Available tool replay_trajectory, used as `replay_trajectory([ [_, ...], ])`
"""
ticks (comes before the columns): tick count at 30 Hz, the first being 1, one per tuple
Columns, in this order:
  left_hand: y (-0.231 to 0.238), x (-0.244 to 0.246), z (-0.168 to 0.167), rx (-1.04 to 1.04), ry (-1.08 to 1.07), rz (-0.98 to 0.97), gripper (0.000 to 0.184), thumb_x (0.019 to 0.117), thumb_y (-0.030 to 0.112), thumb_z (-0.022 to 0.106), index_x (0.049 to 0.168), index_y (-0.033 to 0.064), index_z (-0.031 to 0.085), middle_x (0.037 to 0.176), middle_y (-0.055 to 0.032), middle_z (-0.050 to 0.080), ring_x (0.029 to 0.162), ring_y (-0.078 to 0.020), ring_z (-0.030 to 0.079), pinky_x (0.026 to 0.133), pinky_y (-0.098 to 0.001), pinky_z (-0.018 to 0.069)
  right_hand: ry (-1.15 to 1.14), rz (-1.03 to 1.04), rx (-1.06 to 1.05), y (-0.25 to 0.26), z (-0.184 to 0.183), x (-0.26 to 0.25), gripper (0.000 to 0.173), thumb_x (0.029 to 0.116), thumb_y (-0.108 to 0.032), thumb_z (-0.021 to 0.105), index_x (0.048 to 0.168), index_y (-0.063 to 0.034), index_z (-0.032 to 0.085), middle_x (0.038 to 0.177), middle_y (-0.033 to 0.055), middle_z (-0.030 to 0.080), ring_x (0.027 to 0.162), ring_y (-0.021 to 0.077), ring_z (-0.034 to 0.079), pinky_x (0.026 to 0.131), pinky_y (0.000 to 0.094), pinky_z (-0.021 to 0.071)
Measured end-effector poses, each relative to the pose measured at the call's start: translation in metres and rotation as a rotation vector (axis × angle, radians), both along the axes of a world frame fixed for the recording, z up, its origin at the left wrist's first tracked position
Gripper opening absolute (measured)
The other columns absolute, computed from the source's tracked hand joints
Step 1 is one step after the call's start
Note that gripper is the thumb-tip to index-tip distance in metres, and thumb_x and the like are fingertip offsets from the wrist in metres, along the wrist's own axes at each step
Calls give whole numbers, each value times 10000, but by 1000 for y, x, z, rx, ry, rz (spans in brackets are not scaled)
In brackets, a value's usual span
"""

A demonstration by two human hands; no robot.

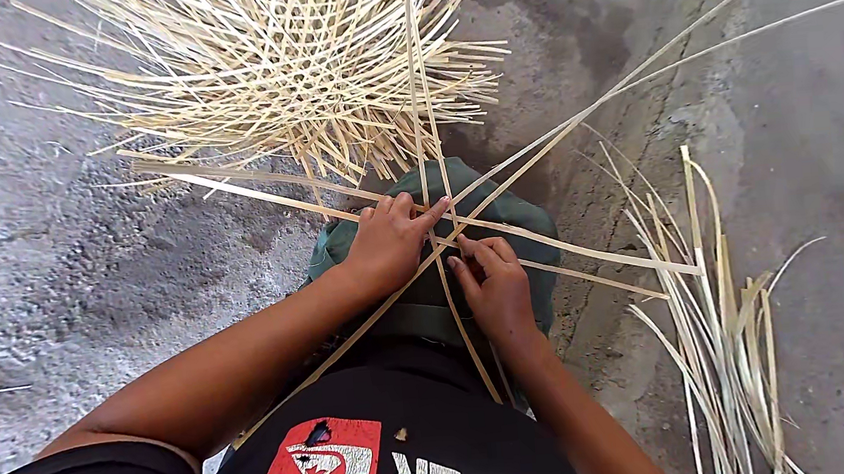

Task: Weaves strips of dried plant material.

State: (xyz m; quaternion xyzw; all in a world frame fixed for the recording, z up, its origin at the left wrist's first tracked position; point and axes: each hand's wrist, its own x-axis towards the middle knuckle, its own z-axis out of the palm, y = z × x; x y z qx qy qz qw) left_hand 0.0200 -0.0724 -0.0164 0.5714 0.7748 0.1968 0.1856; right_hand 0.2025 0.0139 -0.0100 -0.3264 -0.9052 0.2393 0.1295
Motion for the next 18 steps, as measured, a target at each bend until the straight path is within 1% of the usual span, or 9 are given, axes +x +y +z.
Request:
replay_trajectory([
  [1,-1,0,-1,48,-24,14,540,1022,188,583,1541,296,482,1107,-159,619,1047,-358,595,847,-531,477,-39,-1,-3,-1,2,-1,415,969,-349,702,1267,-60,706,1058,114,650,754,156,644,678,306,582],
  [2,-2,-1,-4,123,-46,33,536,987,169,631,1509,242,531,1086,-159,643,1017,-356,616,843,-538,492,-77,-6,-7,-1,4,-2,495,941,-410,725,1272,-44,689,1079,128,643,760,179,636,683,335,575],
  [4,-6,-1,-10,235,-77,62,524,941,154,680,1457,185,590,1048,-148,671,980,-346,640,840,-542,510,-105,-13,6,-4,2,-4,580,906,-457,749,1292,-31,669,1114,143,632,786,202,629,703,357,569],
  [6,-7,-3,-14,255,-94,59,509,940,169,680,1443,167,603,1054,-141,673,976,-335,640,854,-541,515,-88,-20,22,-5,-1,-4,567,908,-433,749,1297,-28,668,1118,145,628,795,200,630,704,349,569],
  [9,-6,-7,-14,213,-144,46,515,945,182,686,1451,149,595,1048,-143,670,963,-322,641,861,-541,516,-75,-25,36,-7,-4,-4,551,913,-414,745,1296,-25,668,1112,140,623,798,194,624,697,341,564],
  [14,-5,-9,-13,208,-190,61,535,925,190,699,1449,157,598,1027,-130,657,928,-294,639,857,-540,519,-56,-1,34,-7,-5,-3,533,929,-399,730,1299,-20,666,1120,161,631,787,213,641,702,360,580],
  [16,-7,-6,-10,228,-156,65,537,918,177,698,1445,137,600,1023,-134,655,928,-305,632,841,-539,514,-61,18,46,-5,1,-3,530,929,-415,731,1278,-19,677,1110,161,642,827,236,663,736,386,595],
  [17,-8,-4,-11,245,-123,69,539,914,176,691,1443,128,600,1015,-134,654,927,-312,629,827,-537,514,-55,29,67,-3,5,-4,513,931,-425,729,1254,-29,693,1104,155,656,884,258,674,779,409,597],
  [18,-8,-2,-11,256,-92,75,537,916,177,680,1444,131,598,1013,-131,654,930,-315,626,820,-533,514,-40,34,99,0,8,-5,477,941,-430,715,1228,-49,710,1113,148,669,968,286,666,839,439,580],
])
